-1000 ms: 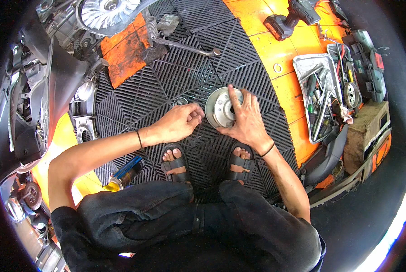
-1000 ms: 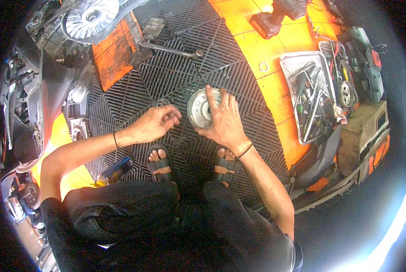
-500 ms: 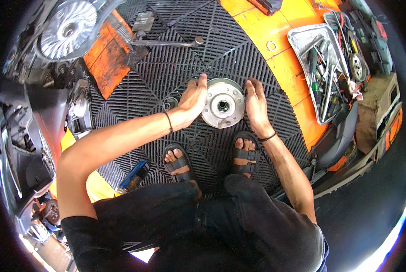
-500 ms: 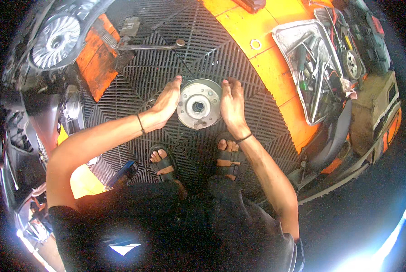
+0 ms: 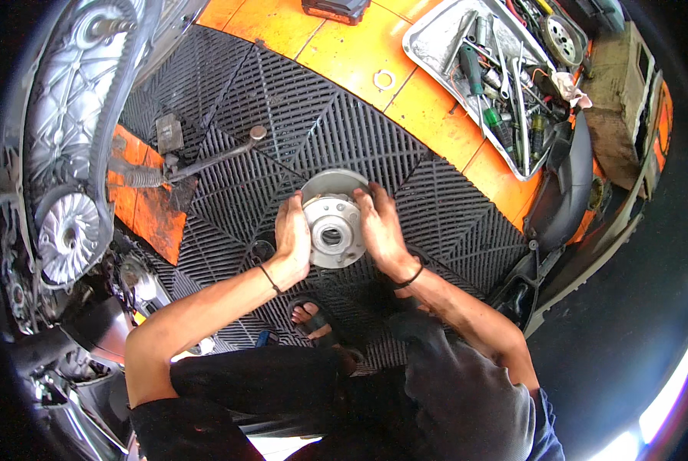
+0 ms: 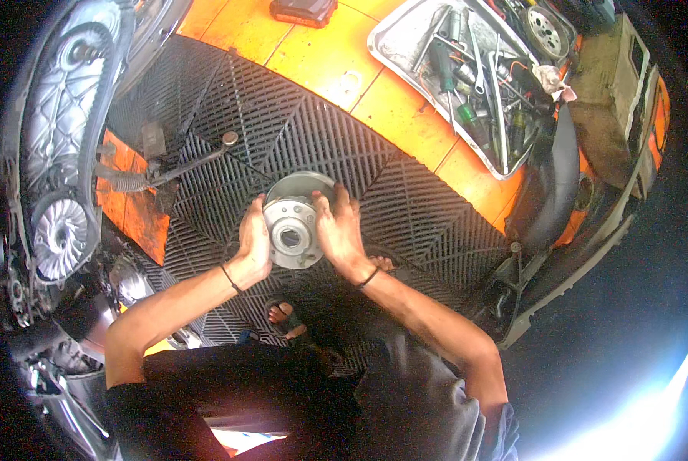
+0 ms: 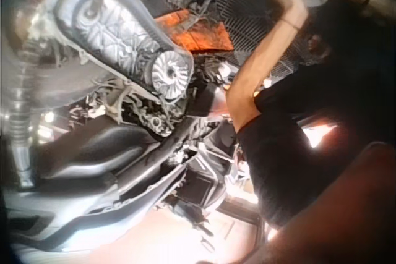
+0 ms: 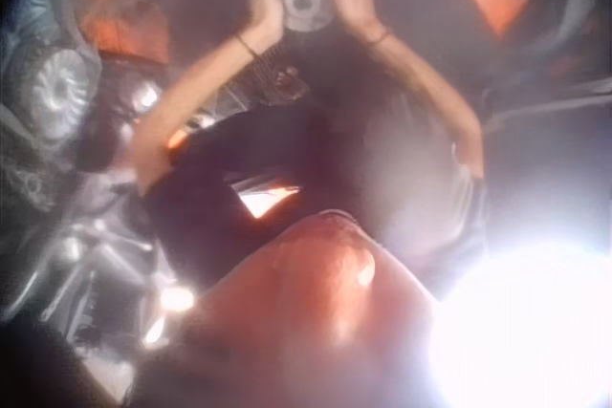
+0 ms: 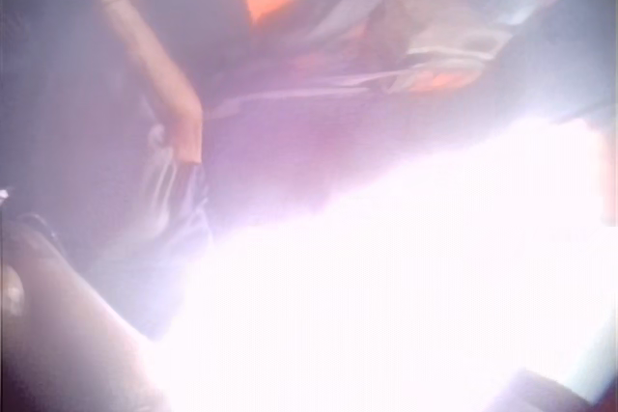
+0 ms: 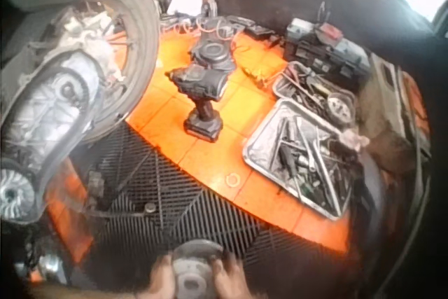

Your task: The person assembles a motorcycle clutch and transmission assembly by inserting a spring and plate into a housing, tightening it with a power tool, and then installing the assembly and drive belt onto the motorcycle shafts.

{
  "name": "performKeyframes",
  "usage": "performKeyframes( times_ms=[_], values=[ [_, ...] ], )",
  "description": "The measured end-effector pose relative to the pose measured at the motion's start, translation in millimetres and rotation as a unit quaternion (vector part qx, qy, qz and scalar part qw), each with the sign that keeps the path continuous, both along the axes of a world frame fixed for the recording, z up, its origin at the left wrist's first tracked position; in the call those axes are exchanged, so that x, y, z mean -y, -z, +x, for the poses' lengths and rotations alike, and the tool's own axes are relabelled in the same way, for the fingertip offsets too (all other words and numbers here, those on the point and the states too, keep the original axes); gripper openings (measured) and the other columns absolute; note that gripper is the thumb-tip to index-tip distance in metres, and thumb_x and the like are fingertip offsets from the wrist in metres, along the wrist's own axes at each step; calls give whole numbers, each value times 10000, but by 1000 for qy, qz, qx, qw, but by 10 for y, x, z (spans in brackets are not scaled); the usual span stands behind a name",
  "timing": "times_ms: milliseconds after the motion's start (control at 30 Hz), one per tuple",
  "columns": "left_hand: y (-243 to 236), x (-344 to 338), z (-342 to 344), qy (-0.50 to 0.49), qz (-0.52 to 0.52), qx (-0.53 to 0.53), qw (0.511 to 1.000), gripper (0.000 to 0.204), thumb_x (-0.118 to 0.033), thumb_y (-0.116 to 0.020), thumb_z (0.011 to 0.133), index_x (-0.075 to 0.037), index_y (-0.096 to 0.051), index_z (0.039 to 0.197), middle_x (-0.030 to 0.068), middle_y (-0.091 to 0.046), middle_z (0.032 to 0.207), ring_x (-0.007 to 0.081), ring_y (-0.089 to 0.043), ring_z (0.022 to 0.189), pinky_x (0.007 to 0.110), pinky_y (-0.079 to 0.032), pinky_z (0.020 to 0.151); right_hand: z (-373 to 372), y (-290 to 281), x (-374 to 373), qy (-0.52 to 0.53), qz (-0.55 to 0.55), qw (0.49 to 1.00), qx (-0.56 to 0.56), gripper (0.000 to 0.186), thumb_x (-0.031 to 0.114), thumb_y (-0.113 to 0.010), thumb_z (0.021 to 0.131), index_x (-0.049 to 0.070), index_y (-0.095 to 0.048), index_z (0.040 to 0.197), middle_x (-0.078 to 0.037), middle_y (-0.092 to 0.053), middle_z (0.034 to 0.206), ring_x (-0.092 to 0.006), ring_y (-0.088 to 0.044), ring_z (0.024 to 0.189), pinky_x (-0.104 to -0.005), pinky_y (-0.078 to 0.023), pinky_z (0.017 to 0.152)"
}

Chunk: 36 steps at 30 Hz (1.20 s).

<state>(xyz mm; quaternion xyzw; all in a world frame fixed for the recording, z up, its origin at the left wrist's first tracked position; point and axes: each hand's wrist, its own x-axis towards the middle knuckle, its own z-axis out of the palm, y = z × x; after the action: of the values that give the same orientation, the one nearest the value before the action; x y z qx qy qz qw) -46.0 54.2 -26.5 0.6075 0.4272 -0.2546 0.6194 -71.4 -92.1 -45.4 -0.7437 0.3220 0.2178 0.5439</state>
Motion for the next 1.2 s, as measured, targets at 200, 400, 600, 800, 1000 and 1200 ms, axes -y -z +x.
performKeyframes(
  times_ms=[200,400,600,800,1000,1200],
  values=[
    [205,390,234,30,84,73,993,435,-344,-400,1019,23,-507,1227,98,-582,996,191,-551,840,355,-472,790,449,185,538,-85,-18,993,78,533,343,-469,950,-74,-516,1277,-416,-545,1151,-494,-512,1174,-505,-404,1026],
    [116,324,479,73,82,-11,994,466,-379,-432,992,28,-600,1146,158,-649,933,245,-614,774,406,-494,755,455,248,444,-49,-45,981,183,460,288,-371,957,-57,-573,1183,-357,-583,1182,-530,-525,1117,-513,-425,997],
    [162,500,622,162,191,-17,968,615,-455,-438,928,106,-653,1063,358,-639,1083,466,-618,1087,495,-454,960,520,143,428,-49,-147,988,23,517,366,-383,941,-68,-638,1058,-355,-607,1111,-507,-572,1082,-524,-440,947],
    [370,473,610,221,274,3,936,568,-451,-539,884,92,-688,959,355,-658,988,487,-659,966,518,-507,863,517,282,339,-12,-211,975,64,476,331,-422,907,-89,-647,908,-354,-633,967,-532,-593,984,-538,-445,914],
    [495,379,467,205,309,90,924,473,-356,-553,833,91,-682,919,330,-664,995,474,-654,946,521,-507,857,400,478,262,-22,-263,956,130,373,257,-453,910,-62,-644,874,-317,-643,925,-481,-624,905,-520,-479,813],
    [413,475,610,210,314,80,922,489,-395,-536,839,47,-729,917,341,-668,989,462,-664,975,523,-503,872,410,571,302,12,-250,956,152,370,271,-495,904,-67,-645,915,-313,-646,947,-475,-599,952,-527,-431,910]
  ],
)
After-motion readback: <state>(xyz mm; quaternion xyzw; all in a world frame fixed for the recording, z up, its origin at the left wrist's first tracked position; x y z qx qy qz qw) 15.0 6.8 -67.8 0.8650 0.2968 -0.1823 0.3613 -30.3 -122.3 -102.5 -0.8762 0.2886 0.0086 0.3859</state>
